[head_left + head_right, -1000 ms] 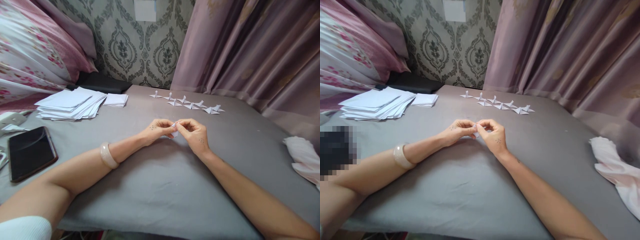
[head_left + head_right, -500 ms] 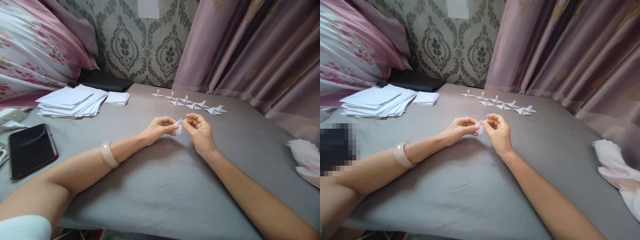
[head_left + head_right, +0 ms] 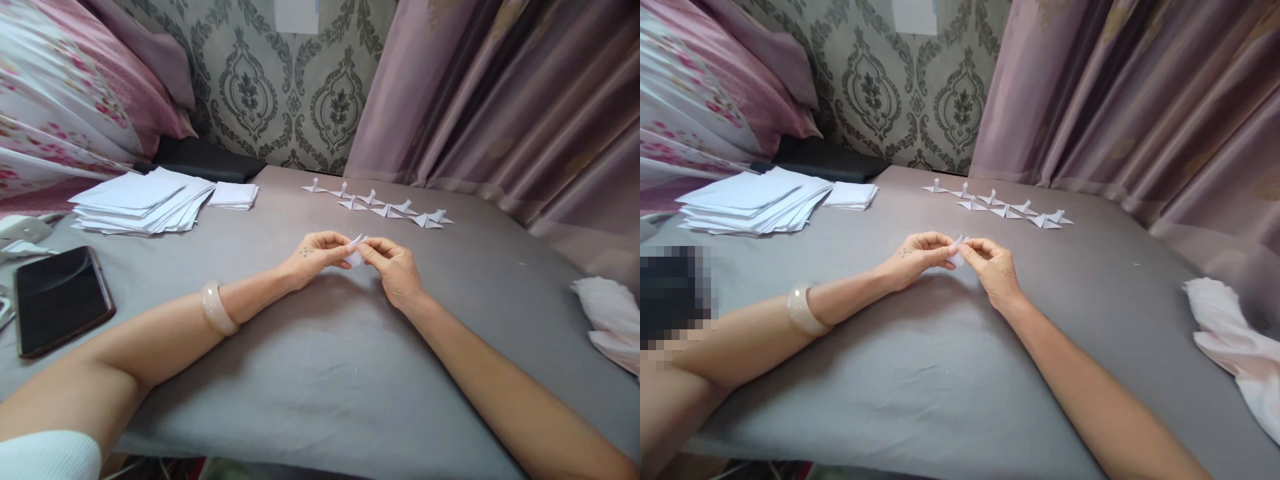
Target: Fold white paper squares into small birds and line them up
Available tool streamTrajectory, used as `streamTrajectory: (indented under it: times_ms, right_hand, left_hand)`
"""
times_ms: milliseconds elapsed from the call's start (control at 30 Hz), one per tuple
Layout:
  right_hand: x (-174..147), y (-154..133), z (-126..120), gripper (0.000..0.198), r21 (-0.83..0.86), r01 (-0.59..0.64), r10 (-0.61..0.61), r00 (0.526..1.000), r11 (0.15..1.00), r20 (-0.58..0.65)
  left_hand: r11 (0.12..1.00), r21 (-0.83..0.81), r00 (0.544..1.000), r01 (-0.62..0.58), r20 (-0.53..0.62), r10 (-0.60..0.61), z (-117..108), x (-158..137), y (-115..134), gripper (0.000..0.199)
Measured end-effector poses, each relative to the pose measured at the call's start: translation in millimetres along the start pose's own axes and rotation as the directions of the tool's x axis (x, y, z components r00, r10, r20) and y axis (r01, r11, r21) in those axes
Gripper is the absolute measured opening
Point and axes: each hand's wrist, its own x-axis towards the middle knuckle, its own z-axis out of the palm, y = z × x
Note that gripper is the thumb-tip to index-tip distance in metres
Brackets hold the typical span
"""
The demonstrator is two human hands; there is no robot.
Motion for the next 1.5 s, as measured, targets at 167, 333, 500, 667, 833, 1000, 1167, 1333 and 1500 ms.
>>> streamTrajectory:
  times_ms: [167,333,500,667,833,1000,1167,1333,1500]
  right_hand:
    - [-1.5,-2.4,-0.7,0.021,-0.038,0.086,-0.085,0.996,0.996,0.021]
    - [-2.3,-5.1,-1.8,0.019,-0.179,0.213,-0.201,0.976,0.961,0.084]
    - [-0.1,-5.3,-3.5,0.013,-0.244,0.305,-0.293,0.952,0.921,0.086]
    - [2.3,-4.1,-5.9,0.009,-0.238,0.328,-0.316,0.945,0.914,0.087]
    - [3.7,-3.8,-5.8,0.014,-0.17,0.272,-0.267,0.962,0.947,0.052]
    - [7.7,-6.8,-4.1,0.018,-0.049,0.121,-0.119,0.992,0.991,0.036]
    - [9.5,-4.0,-5.1,0.039,0.056,-0.048,0.046,0.999,0.997,0.03]
    - [3.2,3.7,-1.9,0.037,-0.047,-0.08,0.084,0.994,0.996,0.076]
    - [1.0,2.6,3.2,0.028,-0.056,-0.082,0.085,0.994,0.995,0.066]
  left_hand:
    - [0.998,0.052,0.999,-0.048,-0.011,0.048,1.4,-1.1,-0.1,0.029]
    - [0.986,0.125,0.994,-0.111,-0.003,0.112,-0.1,-1.2,-3.7,0.032]
    - [0.977,0.168,0.991,-0.132,0.016,0.131,0.0,-1.5,-3.7,0.032]
    - [0.983,0.151,0.995,-0.103,0.026,0.1,0.0,-0.9,-2.6,0.031]
    - [0.992,0.121,1.0,0.018,0.019,-0.021,0.5,-1.1,-1.7,0.032]
    - [0.995,0.071,0.998,0.065,-0.003,-0.065,1.0,-1.5,0.9,0.029]
    - [0.998,-0.031,0.994,0.06,-0.09,-0.062,-1.7,0.7,1.0,0.024]
    - [0.99,-0.081,0.974,0.115,-0.186,-0.129,-4.8,4.1,1.0,0.024]
    - [0.989,-0.001,0.956,0.149,-0.255,-0.144,-7.3,6.1,-0.8,0.022]
